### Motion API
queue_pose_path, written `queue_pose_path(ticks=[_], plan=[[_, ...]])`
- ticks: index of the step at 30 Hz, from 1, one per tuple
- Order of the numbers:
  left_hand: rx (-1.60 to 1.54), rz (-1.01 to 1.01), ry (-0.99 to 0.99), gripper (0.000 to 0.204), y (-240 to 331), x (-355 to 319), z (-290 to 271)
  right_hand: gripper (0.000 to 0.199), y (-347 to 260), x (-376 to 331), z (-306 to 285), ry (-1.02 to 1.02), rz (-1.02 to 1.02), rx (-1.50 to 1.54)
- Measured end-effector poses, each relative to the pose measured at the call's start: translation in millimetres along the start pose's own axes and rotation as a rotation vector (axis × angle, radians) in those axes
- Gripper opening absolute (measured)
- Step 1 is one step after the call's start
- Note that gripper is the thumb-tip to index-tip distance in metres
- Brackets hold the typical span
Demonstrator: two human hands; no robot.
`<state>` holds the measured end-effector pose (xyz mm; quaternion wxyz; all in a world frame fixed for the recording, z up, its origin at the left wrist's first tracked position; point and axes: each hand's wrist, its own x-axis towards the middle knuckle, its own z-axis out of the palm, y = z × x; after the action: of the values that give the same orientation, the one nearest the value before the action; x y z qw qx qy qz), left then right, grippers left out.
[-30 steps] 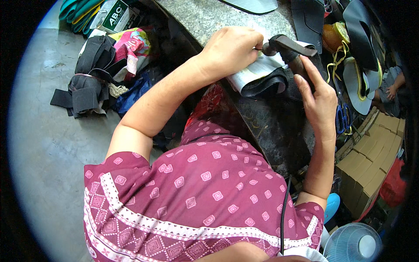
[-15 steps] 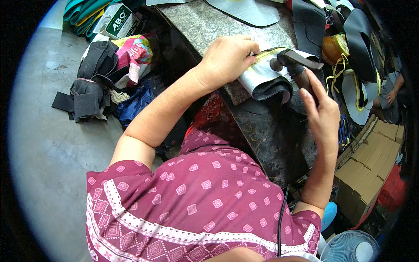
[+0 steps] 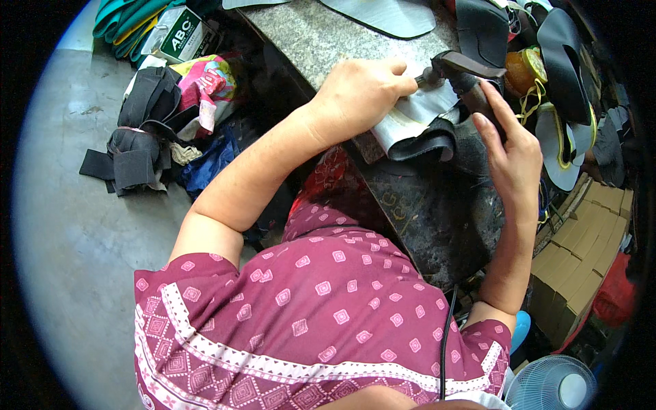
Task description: The person assembles a slipper by hand. They place a black strap onto a grey sole, then use a hammer to tap the strap into place along the edges. The person repeatedly adjusts and taps the strap to secure it.
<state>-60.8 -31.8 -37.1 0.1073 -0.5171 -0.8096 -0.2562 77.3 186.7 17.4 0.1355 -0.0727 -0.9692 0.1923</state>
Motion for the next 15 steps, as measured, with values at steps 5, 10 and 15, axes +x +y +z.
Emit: queue_pose_path(ticks=[5,10,15], plan=[[-0.019,-0.022,0.012,0.009,-0.1,0.4,0.2,0.044,-5.2,-1.4,-1.3,0.252,-0.094,0.42],[0.014,-0.194,0.014,0.015,9.0,-7.8,-2.4,0.046,2.3,-9.4,27.1,0.042,-0.03,-0.039],[-0.106,-0.223,0.046,0.015,12.0,-19.5,-8.0,0.046,13.7,-12.0,31.0,0.01,0.003,-0.029]])
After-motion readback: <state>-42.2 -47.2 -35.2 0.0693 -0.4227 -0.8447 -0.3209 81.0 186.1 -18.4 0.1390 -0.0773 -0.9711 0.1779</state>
